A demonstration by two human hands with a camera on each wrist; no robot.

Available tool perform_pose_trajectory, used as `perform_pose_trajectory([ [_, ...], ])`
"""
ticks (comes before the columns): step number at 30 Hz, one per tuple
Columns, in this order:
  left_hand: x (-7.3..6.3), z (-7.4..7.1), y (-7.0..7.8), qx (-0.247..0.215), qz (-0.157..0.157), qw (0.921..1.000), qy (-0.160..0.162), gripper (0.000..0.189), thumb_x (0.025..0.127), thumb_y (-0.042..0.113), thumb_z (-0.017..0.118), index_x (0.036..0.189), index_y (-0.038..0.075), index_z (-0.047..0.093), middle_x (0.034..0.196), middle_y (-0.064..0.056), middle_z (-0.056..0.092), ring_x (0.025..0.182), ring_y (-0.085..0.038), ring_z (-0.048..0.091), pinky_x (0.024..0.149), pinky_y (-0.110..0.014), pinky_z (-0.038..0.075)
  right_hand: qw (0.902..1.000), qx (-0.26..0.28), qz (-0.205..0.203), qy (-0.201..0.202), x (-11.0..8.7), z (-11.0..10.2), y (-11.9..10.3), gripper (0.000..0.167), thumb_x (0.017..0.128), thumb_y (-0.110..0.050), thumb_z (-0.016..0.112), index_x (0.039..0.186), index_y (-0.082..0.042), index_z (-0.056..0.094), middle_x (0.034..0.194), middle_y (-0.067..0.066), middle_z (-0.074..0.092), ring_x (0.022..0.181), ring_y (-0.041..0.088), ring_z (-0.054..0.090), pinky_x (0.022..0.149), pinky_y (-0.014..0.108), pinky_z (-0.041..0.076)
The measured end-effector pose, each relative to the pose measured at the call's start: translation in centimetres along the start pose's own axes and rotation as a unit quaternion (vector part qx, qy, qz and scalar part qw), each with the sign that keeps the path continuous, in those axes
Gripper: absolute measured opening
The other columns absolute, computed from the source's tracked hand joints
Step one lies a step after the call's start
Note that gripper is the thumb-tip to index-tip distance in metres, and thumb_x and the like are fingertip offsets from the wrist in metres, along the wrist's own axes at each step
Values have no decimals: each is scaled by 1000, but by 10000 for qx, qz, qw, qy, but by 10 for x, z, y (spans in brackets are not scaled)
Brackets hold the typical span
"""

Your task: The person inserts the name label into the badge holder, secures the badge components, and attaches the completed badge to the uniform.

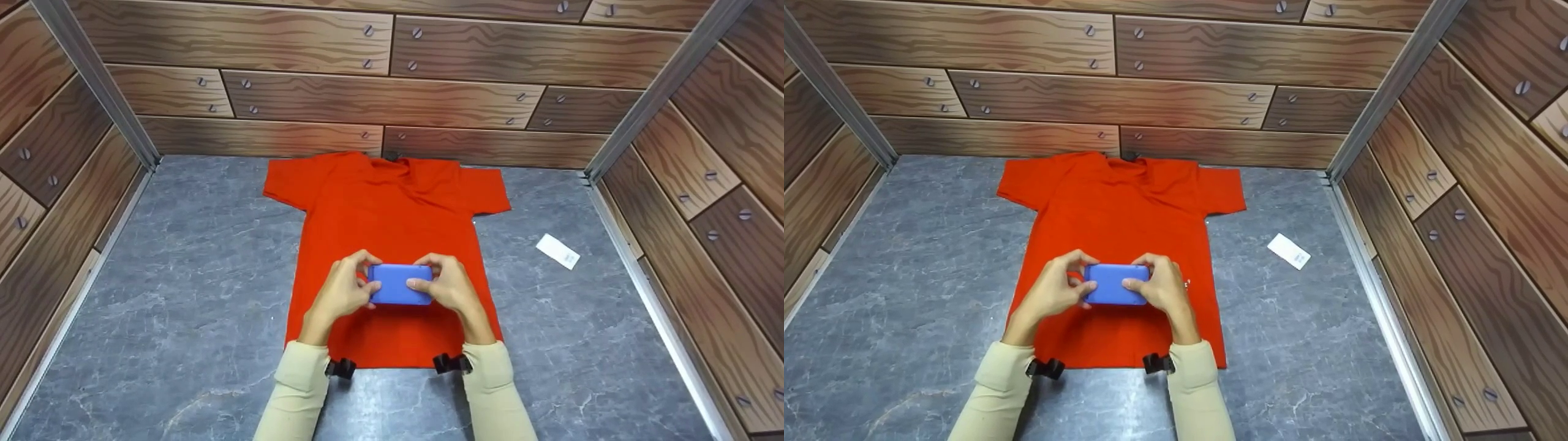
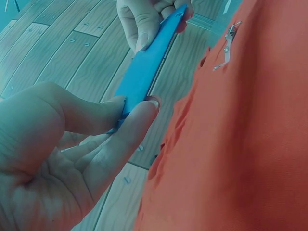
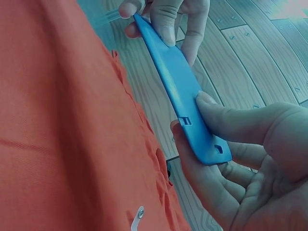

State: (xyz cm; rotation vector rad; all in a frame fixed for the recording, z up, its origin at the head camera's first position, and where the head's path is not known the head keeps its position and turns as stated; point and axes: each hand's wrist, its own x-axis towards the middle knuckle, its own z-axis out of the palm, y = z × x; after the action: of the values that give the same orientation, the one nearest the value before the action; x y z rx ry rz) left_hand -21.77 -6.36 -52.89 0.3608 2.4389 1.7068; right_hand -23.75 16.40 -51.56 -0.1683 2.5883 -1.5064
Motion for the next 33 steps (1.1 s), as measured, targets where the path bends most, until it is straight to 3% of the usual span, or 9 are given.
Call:
perform_pose_trajectory([
  [6, 0, 1, 0, -32, -14, 10000, -4, 37, 94, 0, 72, 129, 7, 62, 99, -16, 57, 66, -26, 74, 60, -36, 64, 10000, -29, -71, -33, 0, -1, 0, 23, 84, -4, 84, 106, -3, 76, 95, 18, 77, 77, 21, 71, 72, 32, 62],
  [24, 1, 2, -1, 32, -60, 9999, 77, 39, 93, 7, 76, 129, 6, 62, 98, -15, 62, 66, -20, 72, 59, -35, 63, 9995, -167, -242, -66, -1, -4, 1, 22, 86, 0, 80, 108, -2, 76, 101, 17, 75, 78, 21, 65, 72, 30, 58],
  [30, 2, -2, -1, -233, -10, 9997, 35, 43, 94, 7, 74, 135, 6, 62, 105, -16, 62, 67, -20, 73, 65, -41, 65, 9999, 148, 42, 32, 0, -6, 1, 27, 86, -1, 80, 113, -2, 75, 106, 20, 75, 83, 24, 69, 77, 37, 63],
  [33, 2, -4, 0, -419, 61, 9991, -59, 43, 97, 3, 69, 139, 6, 60, 109, -17, 62, 72, -21, 75, 67, -39, 65, 9991, 256, 281, 169, 0, -7, 2, 32, 87, -4, 81, 117, -5, 74, 106, 20, 74, 83, 23, 69, 74, 34, 63],
])
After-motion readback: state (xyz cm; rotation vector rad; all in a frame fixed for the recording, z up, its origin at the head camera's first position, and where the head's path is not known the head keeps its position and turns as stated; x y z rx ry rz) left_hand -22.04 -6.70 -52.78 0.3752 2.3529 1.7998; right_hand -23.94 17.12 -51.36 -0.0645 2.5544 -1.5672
